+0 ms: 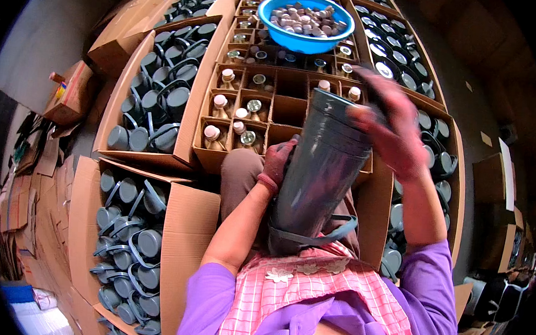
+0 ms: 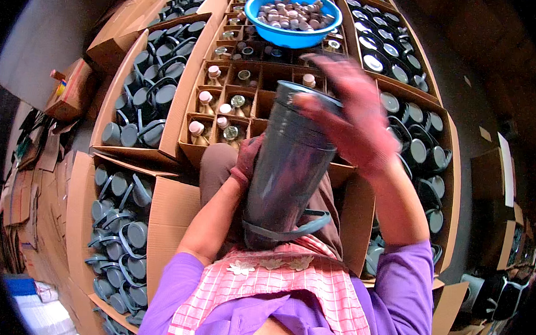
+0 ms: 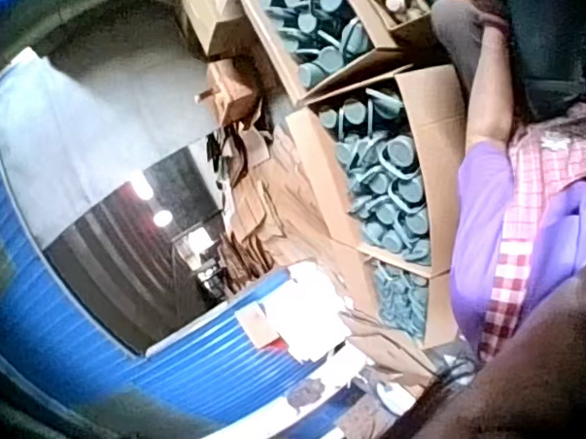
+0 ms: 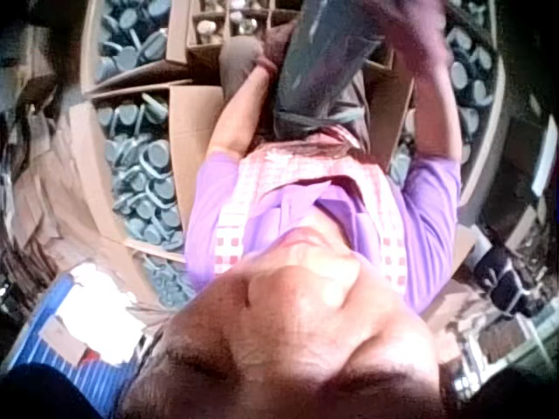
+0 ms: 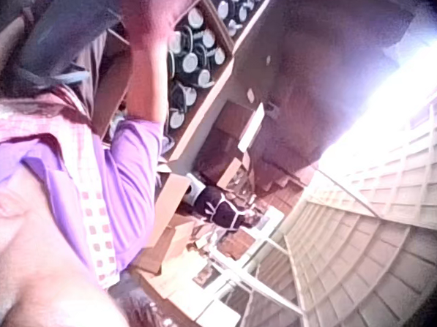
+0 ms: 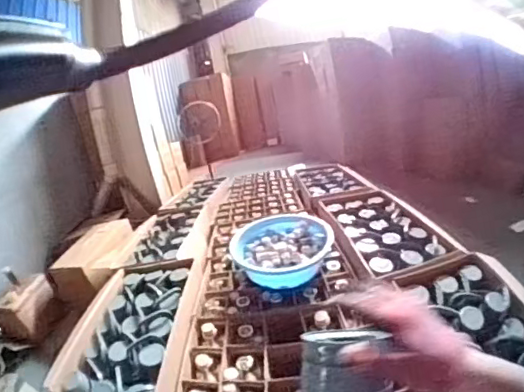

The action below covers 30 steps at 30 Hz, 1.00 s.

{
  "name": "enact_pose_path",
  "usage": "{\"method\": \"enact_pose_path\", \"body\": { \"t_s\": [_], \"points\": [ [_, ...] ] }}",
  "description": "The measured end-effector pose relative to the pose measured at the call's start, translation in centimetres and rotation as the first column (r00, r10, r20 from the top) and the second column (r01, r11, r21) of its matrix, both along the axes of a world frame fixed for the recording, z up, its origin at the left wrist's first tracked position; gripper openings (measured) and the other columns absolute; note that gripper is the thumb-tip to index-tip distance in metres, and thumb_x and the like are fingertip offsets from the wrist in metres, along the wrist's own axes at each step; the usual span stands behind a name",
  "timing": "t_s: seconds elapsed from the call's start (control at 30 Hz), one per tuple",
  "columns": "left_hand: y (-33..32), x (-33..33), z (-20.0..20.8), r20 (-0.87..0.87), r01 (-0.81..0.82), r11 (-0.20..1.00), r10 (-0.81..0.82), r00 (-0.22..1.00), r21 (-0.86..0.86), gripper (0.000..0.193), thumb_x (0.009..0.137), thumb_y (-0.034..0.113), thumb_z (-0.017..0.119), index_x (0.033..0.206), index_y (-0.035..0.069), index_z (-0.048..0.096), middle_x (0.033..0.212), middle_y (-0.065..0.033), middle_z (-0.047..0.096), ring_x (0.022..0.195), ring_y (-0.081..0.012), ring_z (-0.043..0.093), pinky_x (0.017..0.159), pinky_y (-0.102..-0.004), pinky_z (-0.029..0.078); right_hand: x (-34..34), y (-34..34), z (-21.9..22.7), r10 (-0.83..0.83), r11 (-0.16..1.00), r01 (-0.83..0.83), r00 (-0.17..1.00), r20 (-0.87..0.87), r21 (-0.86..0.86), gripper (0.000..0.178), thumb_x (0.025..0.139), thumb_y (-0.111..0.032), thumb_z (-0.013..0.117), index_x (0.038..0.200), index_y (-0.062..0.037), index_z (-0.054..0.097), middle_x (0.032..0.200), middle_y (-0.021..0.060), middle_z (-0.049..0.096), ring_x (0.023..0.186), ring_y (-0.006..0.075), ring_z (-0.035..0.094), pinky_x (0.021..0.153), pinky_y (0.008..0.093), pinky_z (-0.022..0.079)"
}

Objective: The person assembles vacuum flasks by inserting glass liners into plastic outer casings and securing them with screw-on lids while sitting surrounded by boxes of components.

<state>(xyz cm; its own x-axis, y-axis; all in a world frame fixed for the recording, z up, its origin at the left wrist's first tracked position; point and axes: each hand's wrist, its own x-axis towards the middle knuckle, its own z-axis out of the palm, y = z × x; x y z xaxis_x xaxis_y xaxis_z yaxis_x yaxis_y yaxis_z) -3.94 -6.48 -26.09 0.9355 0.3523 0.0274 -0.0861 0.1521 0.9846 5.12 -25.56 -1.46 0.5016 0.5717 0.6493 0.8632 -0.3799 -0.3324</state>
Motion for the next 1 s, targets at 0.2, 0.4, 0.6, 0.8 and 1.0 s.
{"method": "enact_pose_path", "body": {
  "t_s": [0.2, 0.4, 0.6, 0.8, 1.0],
  "points": [
    [10.7, 1.3, 7.1, 0.446, 0.528, 0.673, -0.314, 0.838, -0.518, 0.079, 0.09, 0.062, 0.05, 0.145, 0.007, 0.04, 0.144, -0.0117, 0.048, 0.134, -0.0253, 0.045, 0.113, -0.0439, 0.035, 2.3, 10.3, -0.2, 0.66, 0.711, -0.631, 0.447, -0.603, 0.311, 0.065, 0.086, -0.06, 0.062, 0.108, 0.0013, 0.07, 0.091, 0.0122, 0.07, 0.085, 0.0135, 0.064, 0.08, 0.0294, 0.05],
    [14.1, 0.2, 18.6, 0.465, 0.148, 0.977, -0.061, 0.883, -0.151, 0.079, 0.089, 0.063, 0.053, 0.139, 0.003, 0.045, 0.136, -0.0143, 0.053, 0.126, -0.0256, 0.05, 0.108, -0.0412, 0.039, 6.2, 18.3, -6.7, 0.823, 0.545, -0.77, 0.415, -0.389, 0.331, 0.072, 0.089, -0.065, 0.052, 0.12, -0.0014, 0.065, 0.117, 0.0187, 0.067, 0.109, 0.0339, 0.063, 0.095, 0.04, 0.047],
    [17.3, -1.8, 21.0, 0.409, -0.279, 0.89, 0.119, 0.905, 0.359, 0.08, 0.087, 0.063, 0.056, 0.133, -0.001, 0.051, 0.128, -0.0169, 0.058, 0.118, -0.026, 0.056, 0.102, -0.0385, 0.042, 7.8, 20.5, -8.2, 0.691, 0.721, -0.563, 0.545, -0.475, 0.403, 0.066, 0.095, -0.056, 0.05, 0.134, -0.0036, 0.055, 0.132, 0.0189, 0.059, 0.121, 0.0287, 0.058, 0.102, 0.035, 0.045],
    [17.0, -2.4, 20.0, 0.117, -0.219, 0.971, 0.207, 0.971, 0.1, 0.081, 0.081, 0.065, 0.064, 0.121, -0.005, 0.061, 0.112, -0.0192, 0.067, 0.106, -0.0274, 0.063, 0.094, -0.0368, 0.048, 7.0, 25.7, -10.4, 0.897, 0.436, -0.676, 0.271, -0.349, 0.594, 0.072, 0.09, -0.066, 0.051, 0.131, -0.0084, 0.059, 0.134, 0.0187, 0.057, 0.126, 0.0355, 0.053, 0.106, 0.0412, 0.041],
    [22.1, -2.3, 20.8, 0.15, -0.244, 0.725, 0.194, 0.97, 0.644, 0.049, 0.065, 0.011, 0.075, 0.11, -0.006, 0.067, 0.099, -0.0164, 0.072, 0.09, -0.0239, 0.07, 0.082, -0.0355, 0.055, 17.3, 25.4, -19.6, -0.029, 0.978, -0.004, 0.988, -0.15, -0.211, 0.045, 0.084, -0.048, 0.067, 0.105, -0.0085, 0.07, 0.108, 0.0157, 0.068, 0.107, 0.0339, 0.061, 0.093, 0.0462, 0.048]
  ]
}}
